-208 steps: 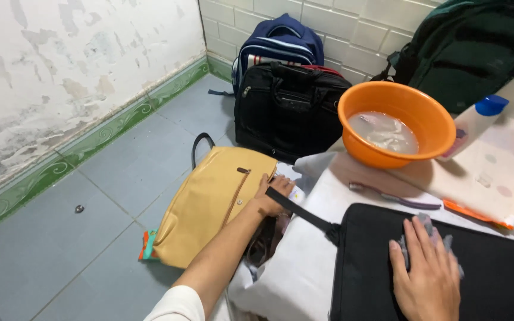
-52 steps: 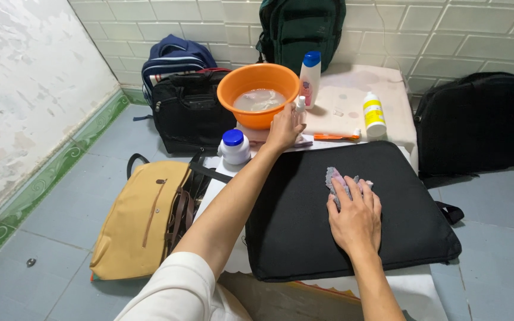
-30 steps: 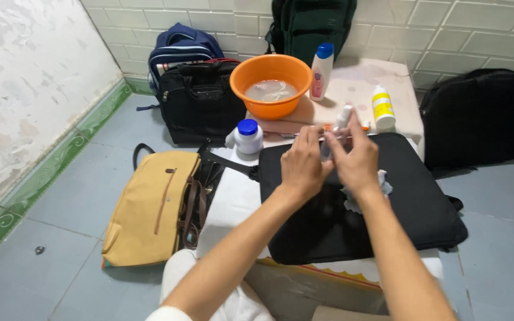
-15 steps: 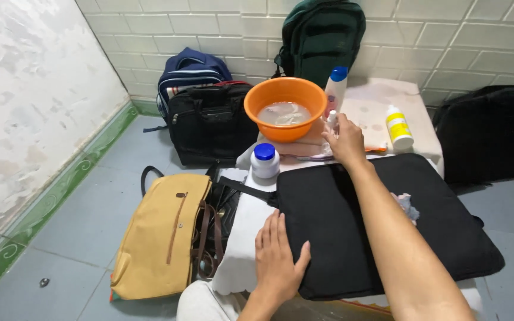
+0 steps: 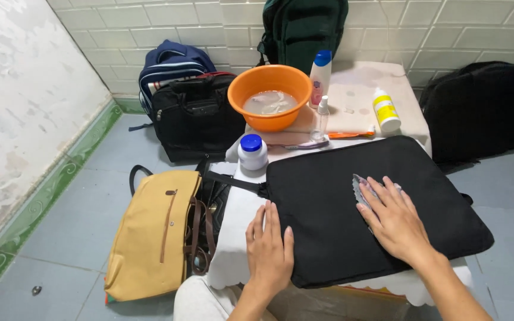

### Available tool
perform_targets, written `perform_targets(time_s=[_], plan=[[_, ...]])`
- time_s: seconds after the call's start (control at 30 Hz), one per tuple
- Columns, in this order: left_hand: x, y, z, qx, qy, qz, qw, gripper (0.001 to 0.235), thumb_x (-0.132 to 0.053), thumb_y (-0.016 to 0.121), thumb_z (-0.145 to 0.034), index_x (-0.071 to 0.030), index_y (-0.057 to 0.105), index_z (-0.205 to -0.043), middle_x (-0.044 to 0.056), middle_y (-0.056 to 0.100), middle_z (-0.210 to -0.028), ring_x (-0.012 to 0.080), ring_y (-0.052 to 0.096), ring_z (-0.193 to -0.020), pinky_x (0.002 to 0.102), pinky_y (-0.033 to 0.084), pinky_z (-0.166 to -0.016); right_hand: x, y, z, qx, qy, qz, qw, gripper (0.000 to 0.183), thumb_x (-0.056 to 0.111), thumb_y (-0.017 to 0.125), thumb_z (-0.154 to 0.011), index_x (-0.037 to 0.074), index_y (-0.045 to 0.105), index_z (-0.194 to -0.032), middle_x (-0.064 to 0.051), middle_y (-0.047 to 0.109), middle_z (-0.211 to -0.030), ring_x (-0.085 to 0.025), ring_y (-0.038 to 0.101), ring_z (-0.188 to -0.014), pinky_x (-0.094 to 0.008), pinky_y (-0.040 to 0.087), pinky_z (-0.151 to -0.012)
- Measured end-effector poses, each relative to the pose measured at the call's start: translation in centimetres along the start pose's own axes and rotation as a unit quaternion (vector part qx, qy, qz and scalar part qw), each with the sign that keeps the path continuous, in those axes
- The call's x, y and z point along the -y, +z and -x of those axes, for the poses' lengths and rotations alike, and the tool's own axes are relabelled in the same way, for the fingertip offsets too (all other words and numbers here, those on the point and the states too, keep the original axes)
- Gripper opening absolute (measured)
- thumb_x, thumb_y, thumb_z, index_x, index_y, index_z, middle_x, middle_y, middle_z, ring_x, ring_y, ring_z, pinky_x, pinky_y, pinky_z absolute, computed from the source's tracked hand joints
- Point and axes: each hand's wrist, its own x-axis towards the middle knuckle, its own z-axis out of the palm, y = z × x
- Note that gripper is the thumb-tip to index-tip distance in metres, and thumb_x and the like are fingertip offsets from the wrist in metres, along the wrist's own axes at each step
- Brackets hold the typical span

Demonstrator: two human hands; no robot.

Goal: The person wipes a black bag with a gray cloth, then sprays a cleaning solution onto it and continues wiping. They dip the cloth into a water basin, wring it out, and switch to a pink cloth to finish wiping the bag's surface.

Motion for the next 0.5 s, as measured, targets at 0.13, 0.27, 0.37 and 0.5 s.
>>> perform_targets(time_s=[0.13,0.27,0.37,0.5], plan=[[0.3,-0.2,-0.2,0.017,0.015,-0.025,0.999,0.061,-0.028,0.041,-0.103,0.013,0.038,-0.148,0.027,0.040,-0.157,0.0349,0.028,-0.151,0.047,0.021,-0.113,-2.7,3.7,-5.5,-0.004,0.016,0.048,0.999,0.055,0.038,0.040,-0.103,0.008,0.052,-0.148,-0.010,0.044,-0.161,-0.036,0.033,-0.153,-0.054,0.028,-0.122],[0.4,0.1,0.0,0.005,0.029,-0.047,0.998,0.061,-0.028,0.040,-0.104,0.012,0.037,-0.150,0.026,0.040,-0.157,0.0345,0.031,-0.149,0.047,0.022,-0.113,2.7,5.8,-10.0,-0.078,-0.053,0.061,0.994,0.058,0.031,0.050,-0.098,-0.004,0.048,-0.143,-0.026,0.052,-0.146,-0.048,0.052,-0.129,-0.055,0.046,-0.101],[0.6,0.9,-0.1,0.003,0.018,-0.054,0.998,0.061,-0.028,0.038,-0.104,0.012,0.036,-0.150,0.027,0.040,-0.157,0.0345,0.030,-0.150,0.047,0.022,-0.114,8.5,5.8,-8.8,-0.114,-0.141,0.028,0.983,0.051,0.026,0.056,-0.096,-0.002,0.054,-0.138,-0.023,0.056,-0.144,-0.043,0.054,-0.129,-0.051,0.043,-0.104],[0.4,1.0,0.0,-0.007,0.013,-0.061,0.998,0.060,-0.024,0.038,-0.102,0.014,0.038,-0.148,0.028,0.042,-0.156,0.0345,0.031,-0.150,0.046,0.022,-0.114,13.7,2.2,-3.7,0.032,-0.154,-0.079,0.984,0.052,0.035,0.040,-0.105,0.006,0.051,-0.147,-0.005,0.045,-0.160,-0.026,0.030,-0.152,-0.045,0.022,-0.123]])
